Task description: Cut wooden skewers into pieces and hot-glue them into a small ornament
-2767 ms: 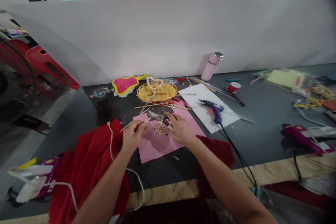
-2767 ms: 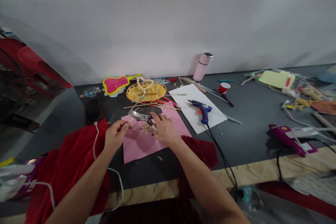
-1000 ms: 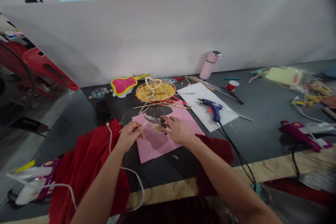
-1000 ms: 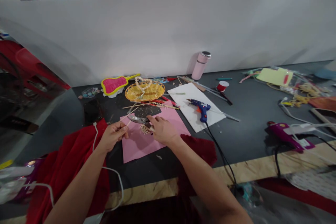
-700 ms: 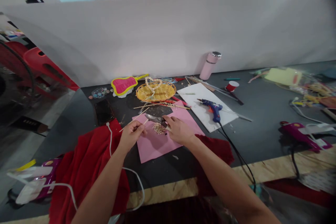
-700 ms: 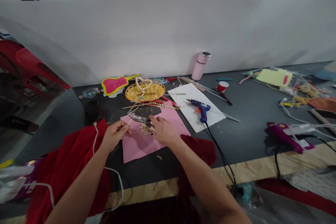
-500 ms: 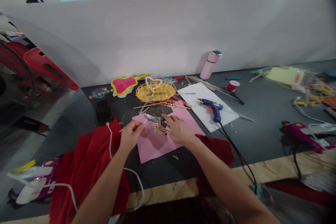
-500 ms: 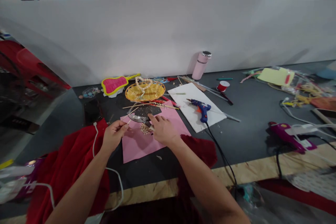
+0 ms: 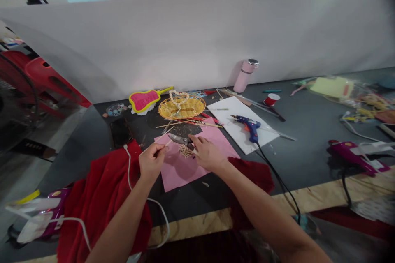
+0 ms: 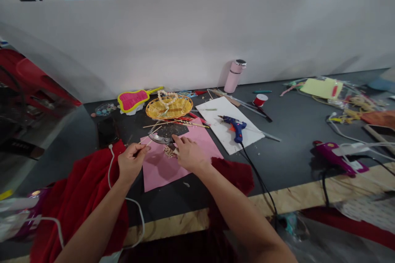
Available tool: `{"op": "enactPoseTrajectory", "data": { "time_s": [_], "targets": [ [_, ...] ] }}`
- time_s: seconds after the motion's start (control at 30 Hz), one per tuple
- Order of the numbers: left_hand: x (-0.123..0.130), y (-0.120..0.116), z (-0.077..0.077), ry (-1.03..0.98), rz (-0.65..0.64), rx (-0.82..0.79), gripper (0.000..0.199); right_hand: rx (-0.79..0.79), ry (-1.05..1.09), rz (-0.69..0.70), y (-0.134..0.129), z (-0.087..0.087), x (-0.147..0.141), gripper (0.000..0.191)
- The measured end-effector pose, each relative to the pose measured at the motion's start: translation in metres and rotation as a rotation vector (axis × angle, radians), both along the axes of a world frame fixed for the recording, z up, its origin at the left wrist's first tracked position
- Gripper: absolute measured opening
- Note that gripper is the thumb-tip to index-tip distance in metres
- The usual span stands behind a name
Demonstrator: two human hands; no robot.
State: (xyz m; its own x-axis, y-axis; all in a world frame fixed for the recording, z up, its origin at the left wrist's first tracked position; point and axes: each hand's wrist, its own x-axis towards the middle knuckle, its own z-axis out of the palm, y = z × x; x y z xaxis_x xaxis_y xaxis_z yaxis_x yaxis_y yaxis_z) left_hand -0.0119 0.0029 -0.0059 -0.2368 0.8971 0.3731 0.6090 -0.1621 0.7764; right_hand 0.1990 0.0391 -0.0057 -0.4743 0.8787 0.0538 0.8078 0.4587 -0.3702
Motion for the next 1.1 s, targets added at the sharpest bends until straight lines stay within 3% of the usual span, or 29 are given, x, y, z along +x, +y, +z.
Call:
{"op": "enactPoseTrajectory", "data": {
  "time_s": [0.17,0.33,0.7,0.83,1.1],
  "targets": [
    [0.001,-0.002,0.003,-0.001,-0.003,-0.023,0.015,-0.016,-0.018,-0.029,-0.004,0.004,-0.002,0.048],
    [-0.002,0.001,0.006,-0.168,-0.153,-0.124,0.016,-0.009,-0.031,-0.003,0.001,0.003,0.001,0.054],
    [-0.013,0.006,0.010,-0.790,-0.507,-0.645,0.031,-0.022,-0.033,0.118,0.006,0.007,0.011,0.062],
    [-0.016,0.007,0.010,-0.840,-0.545,-0.738,0.031,-0.014,-0.044,0.124,0.006,0.008,0.010,0.063],
    [-0.020,0.008,0.009,-0.887,-0.584,-0.769,0.031,-0.016,-0.006,0.124,0.003,0.007,0.005,0.058]
  ]
}}
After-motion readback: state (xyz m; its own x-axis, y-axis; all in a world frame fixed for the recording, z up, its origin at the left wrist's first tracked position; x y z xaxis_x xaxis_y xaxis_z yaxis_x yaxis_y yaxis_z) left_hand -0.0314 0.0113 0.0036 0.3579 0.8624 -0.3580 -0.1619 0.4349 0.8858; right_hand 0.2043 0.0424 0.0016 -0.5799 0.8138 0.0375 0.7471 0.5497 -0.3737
